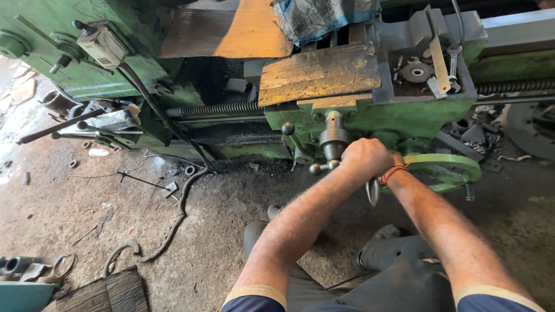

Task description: The person operates a lathe by turning various handwheels and manipulating levers on the machine's carriage to control the cutting tool's movement.

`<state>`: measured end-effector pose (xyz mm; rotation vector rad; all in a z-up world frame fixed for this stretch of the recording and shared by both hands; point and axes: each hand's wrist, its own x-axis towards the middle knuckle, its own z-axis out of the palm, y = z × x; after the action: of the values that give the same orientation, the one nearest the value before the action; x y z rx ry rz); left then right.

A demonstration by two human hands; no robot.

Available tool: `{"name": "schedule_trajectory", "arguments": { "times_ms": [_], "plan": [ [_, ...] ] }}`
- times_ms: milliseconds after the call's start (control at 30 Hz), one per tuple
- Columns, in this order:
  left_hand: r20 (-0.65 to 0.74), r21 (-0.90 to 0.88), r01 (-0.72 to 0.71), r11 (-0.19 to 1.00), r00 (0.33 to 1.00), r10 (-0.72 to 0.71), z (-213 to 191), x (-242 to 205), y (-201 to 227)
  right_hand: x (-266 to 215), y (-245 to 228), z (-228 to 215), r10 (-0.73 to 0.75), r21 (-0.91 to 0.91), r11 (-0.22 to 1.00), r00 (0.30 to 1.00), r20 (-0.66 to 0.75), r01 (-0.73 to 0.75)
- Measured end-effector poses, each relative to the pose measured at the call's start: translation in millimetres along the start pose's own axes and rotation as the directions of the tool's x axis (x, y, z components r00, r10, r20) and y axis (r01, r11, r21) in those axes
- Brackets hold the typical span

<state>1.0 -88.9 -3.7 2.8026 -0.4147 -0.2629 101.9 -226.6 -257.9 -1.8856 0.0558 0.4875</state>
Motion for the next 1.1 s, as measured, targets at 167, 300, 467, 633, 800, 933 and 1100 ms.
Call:
{"name": "schedule_trajectory", "arguments": {
  "times_ms": [167,300,467,633,800,933,1100],
  "plan": [
    [0.084,0.043,0.129,0.991,0.988,-0.132,1,-2,14,1,0,-1,-0.004,0.268,0.963,1.000,0.028,-0.004],
    [0.117,0.117,0.210,0.971,0.968,-0.224,0,-5,24,2,-1,2,-0.010,0.181,0.983,1.000,0.003,0.009],
    [0.093,0.182,0.222,0.958,0.966,-0.242,25,6,20,3,-3,1,-0.032,-0.063,0.998,0.999,-0.024,0.030],
    [0.073,0.272,0.159,0.949,0.980,-0.186,56,18,11,6,-7,-3,-0.081,-0.359,0.931,0.996,-0.022,0.067],
    [-0.083,0.198,0.035,0.980,0.996,-0.018,68,6,5,6,-6,-3,-0.134,-0.551,0.828,0.991,-0.012,0.106],
    [-0.250,-0.058,-0.050,0.997,0.968,0.034,41,-18,9,9,-4,-2,-0.202,-0.670,0.726,0.979,0.007,0.154],
    [-0.668,-0.259,-0.317,0.913,0.741,0.068,25,-52,15,-5,-4,4,-0.329,-0.653,0.700,0.942,0.062,0.288]
  ]
}}
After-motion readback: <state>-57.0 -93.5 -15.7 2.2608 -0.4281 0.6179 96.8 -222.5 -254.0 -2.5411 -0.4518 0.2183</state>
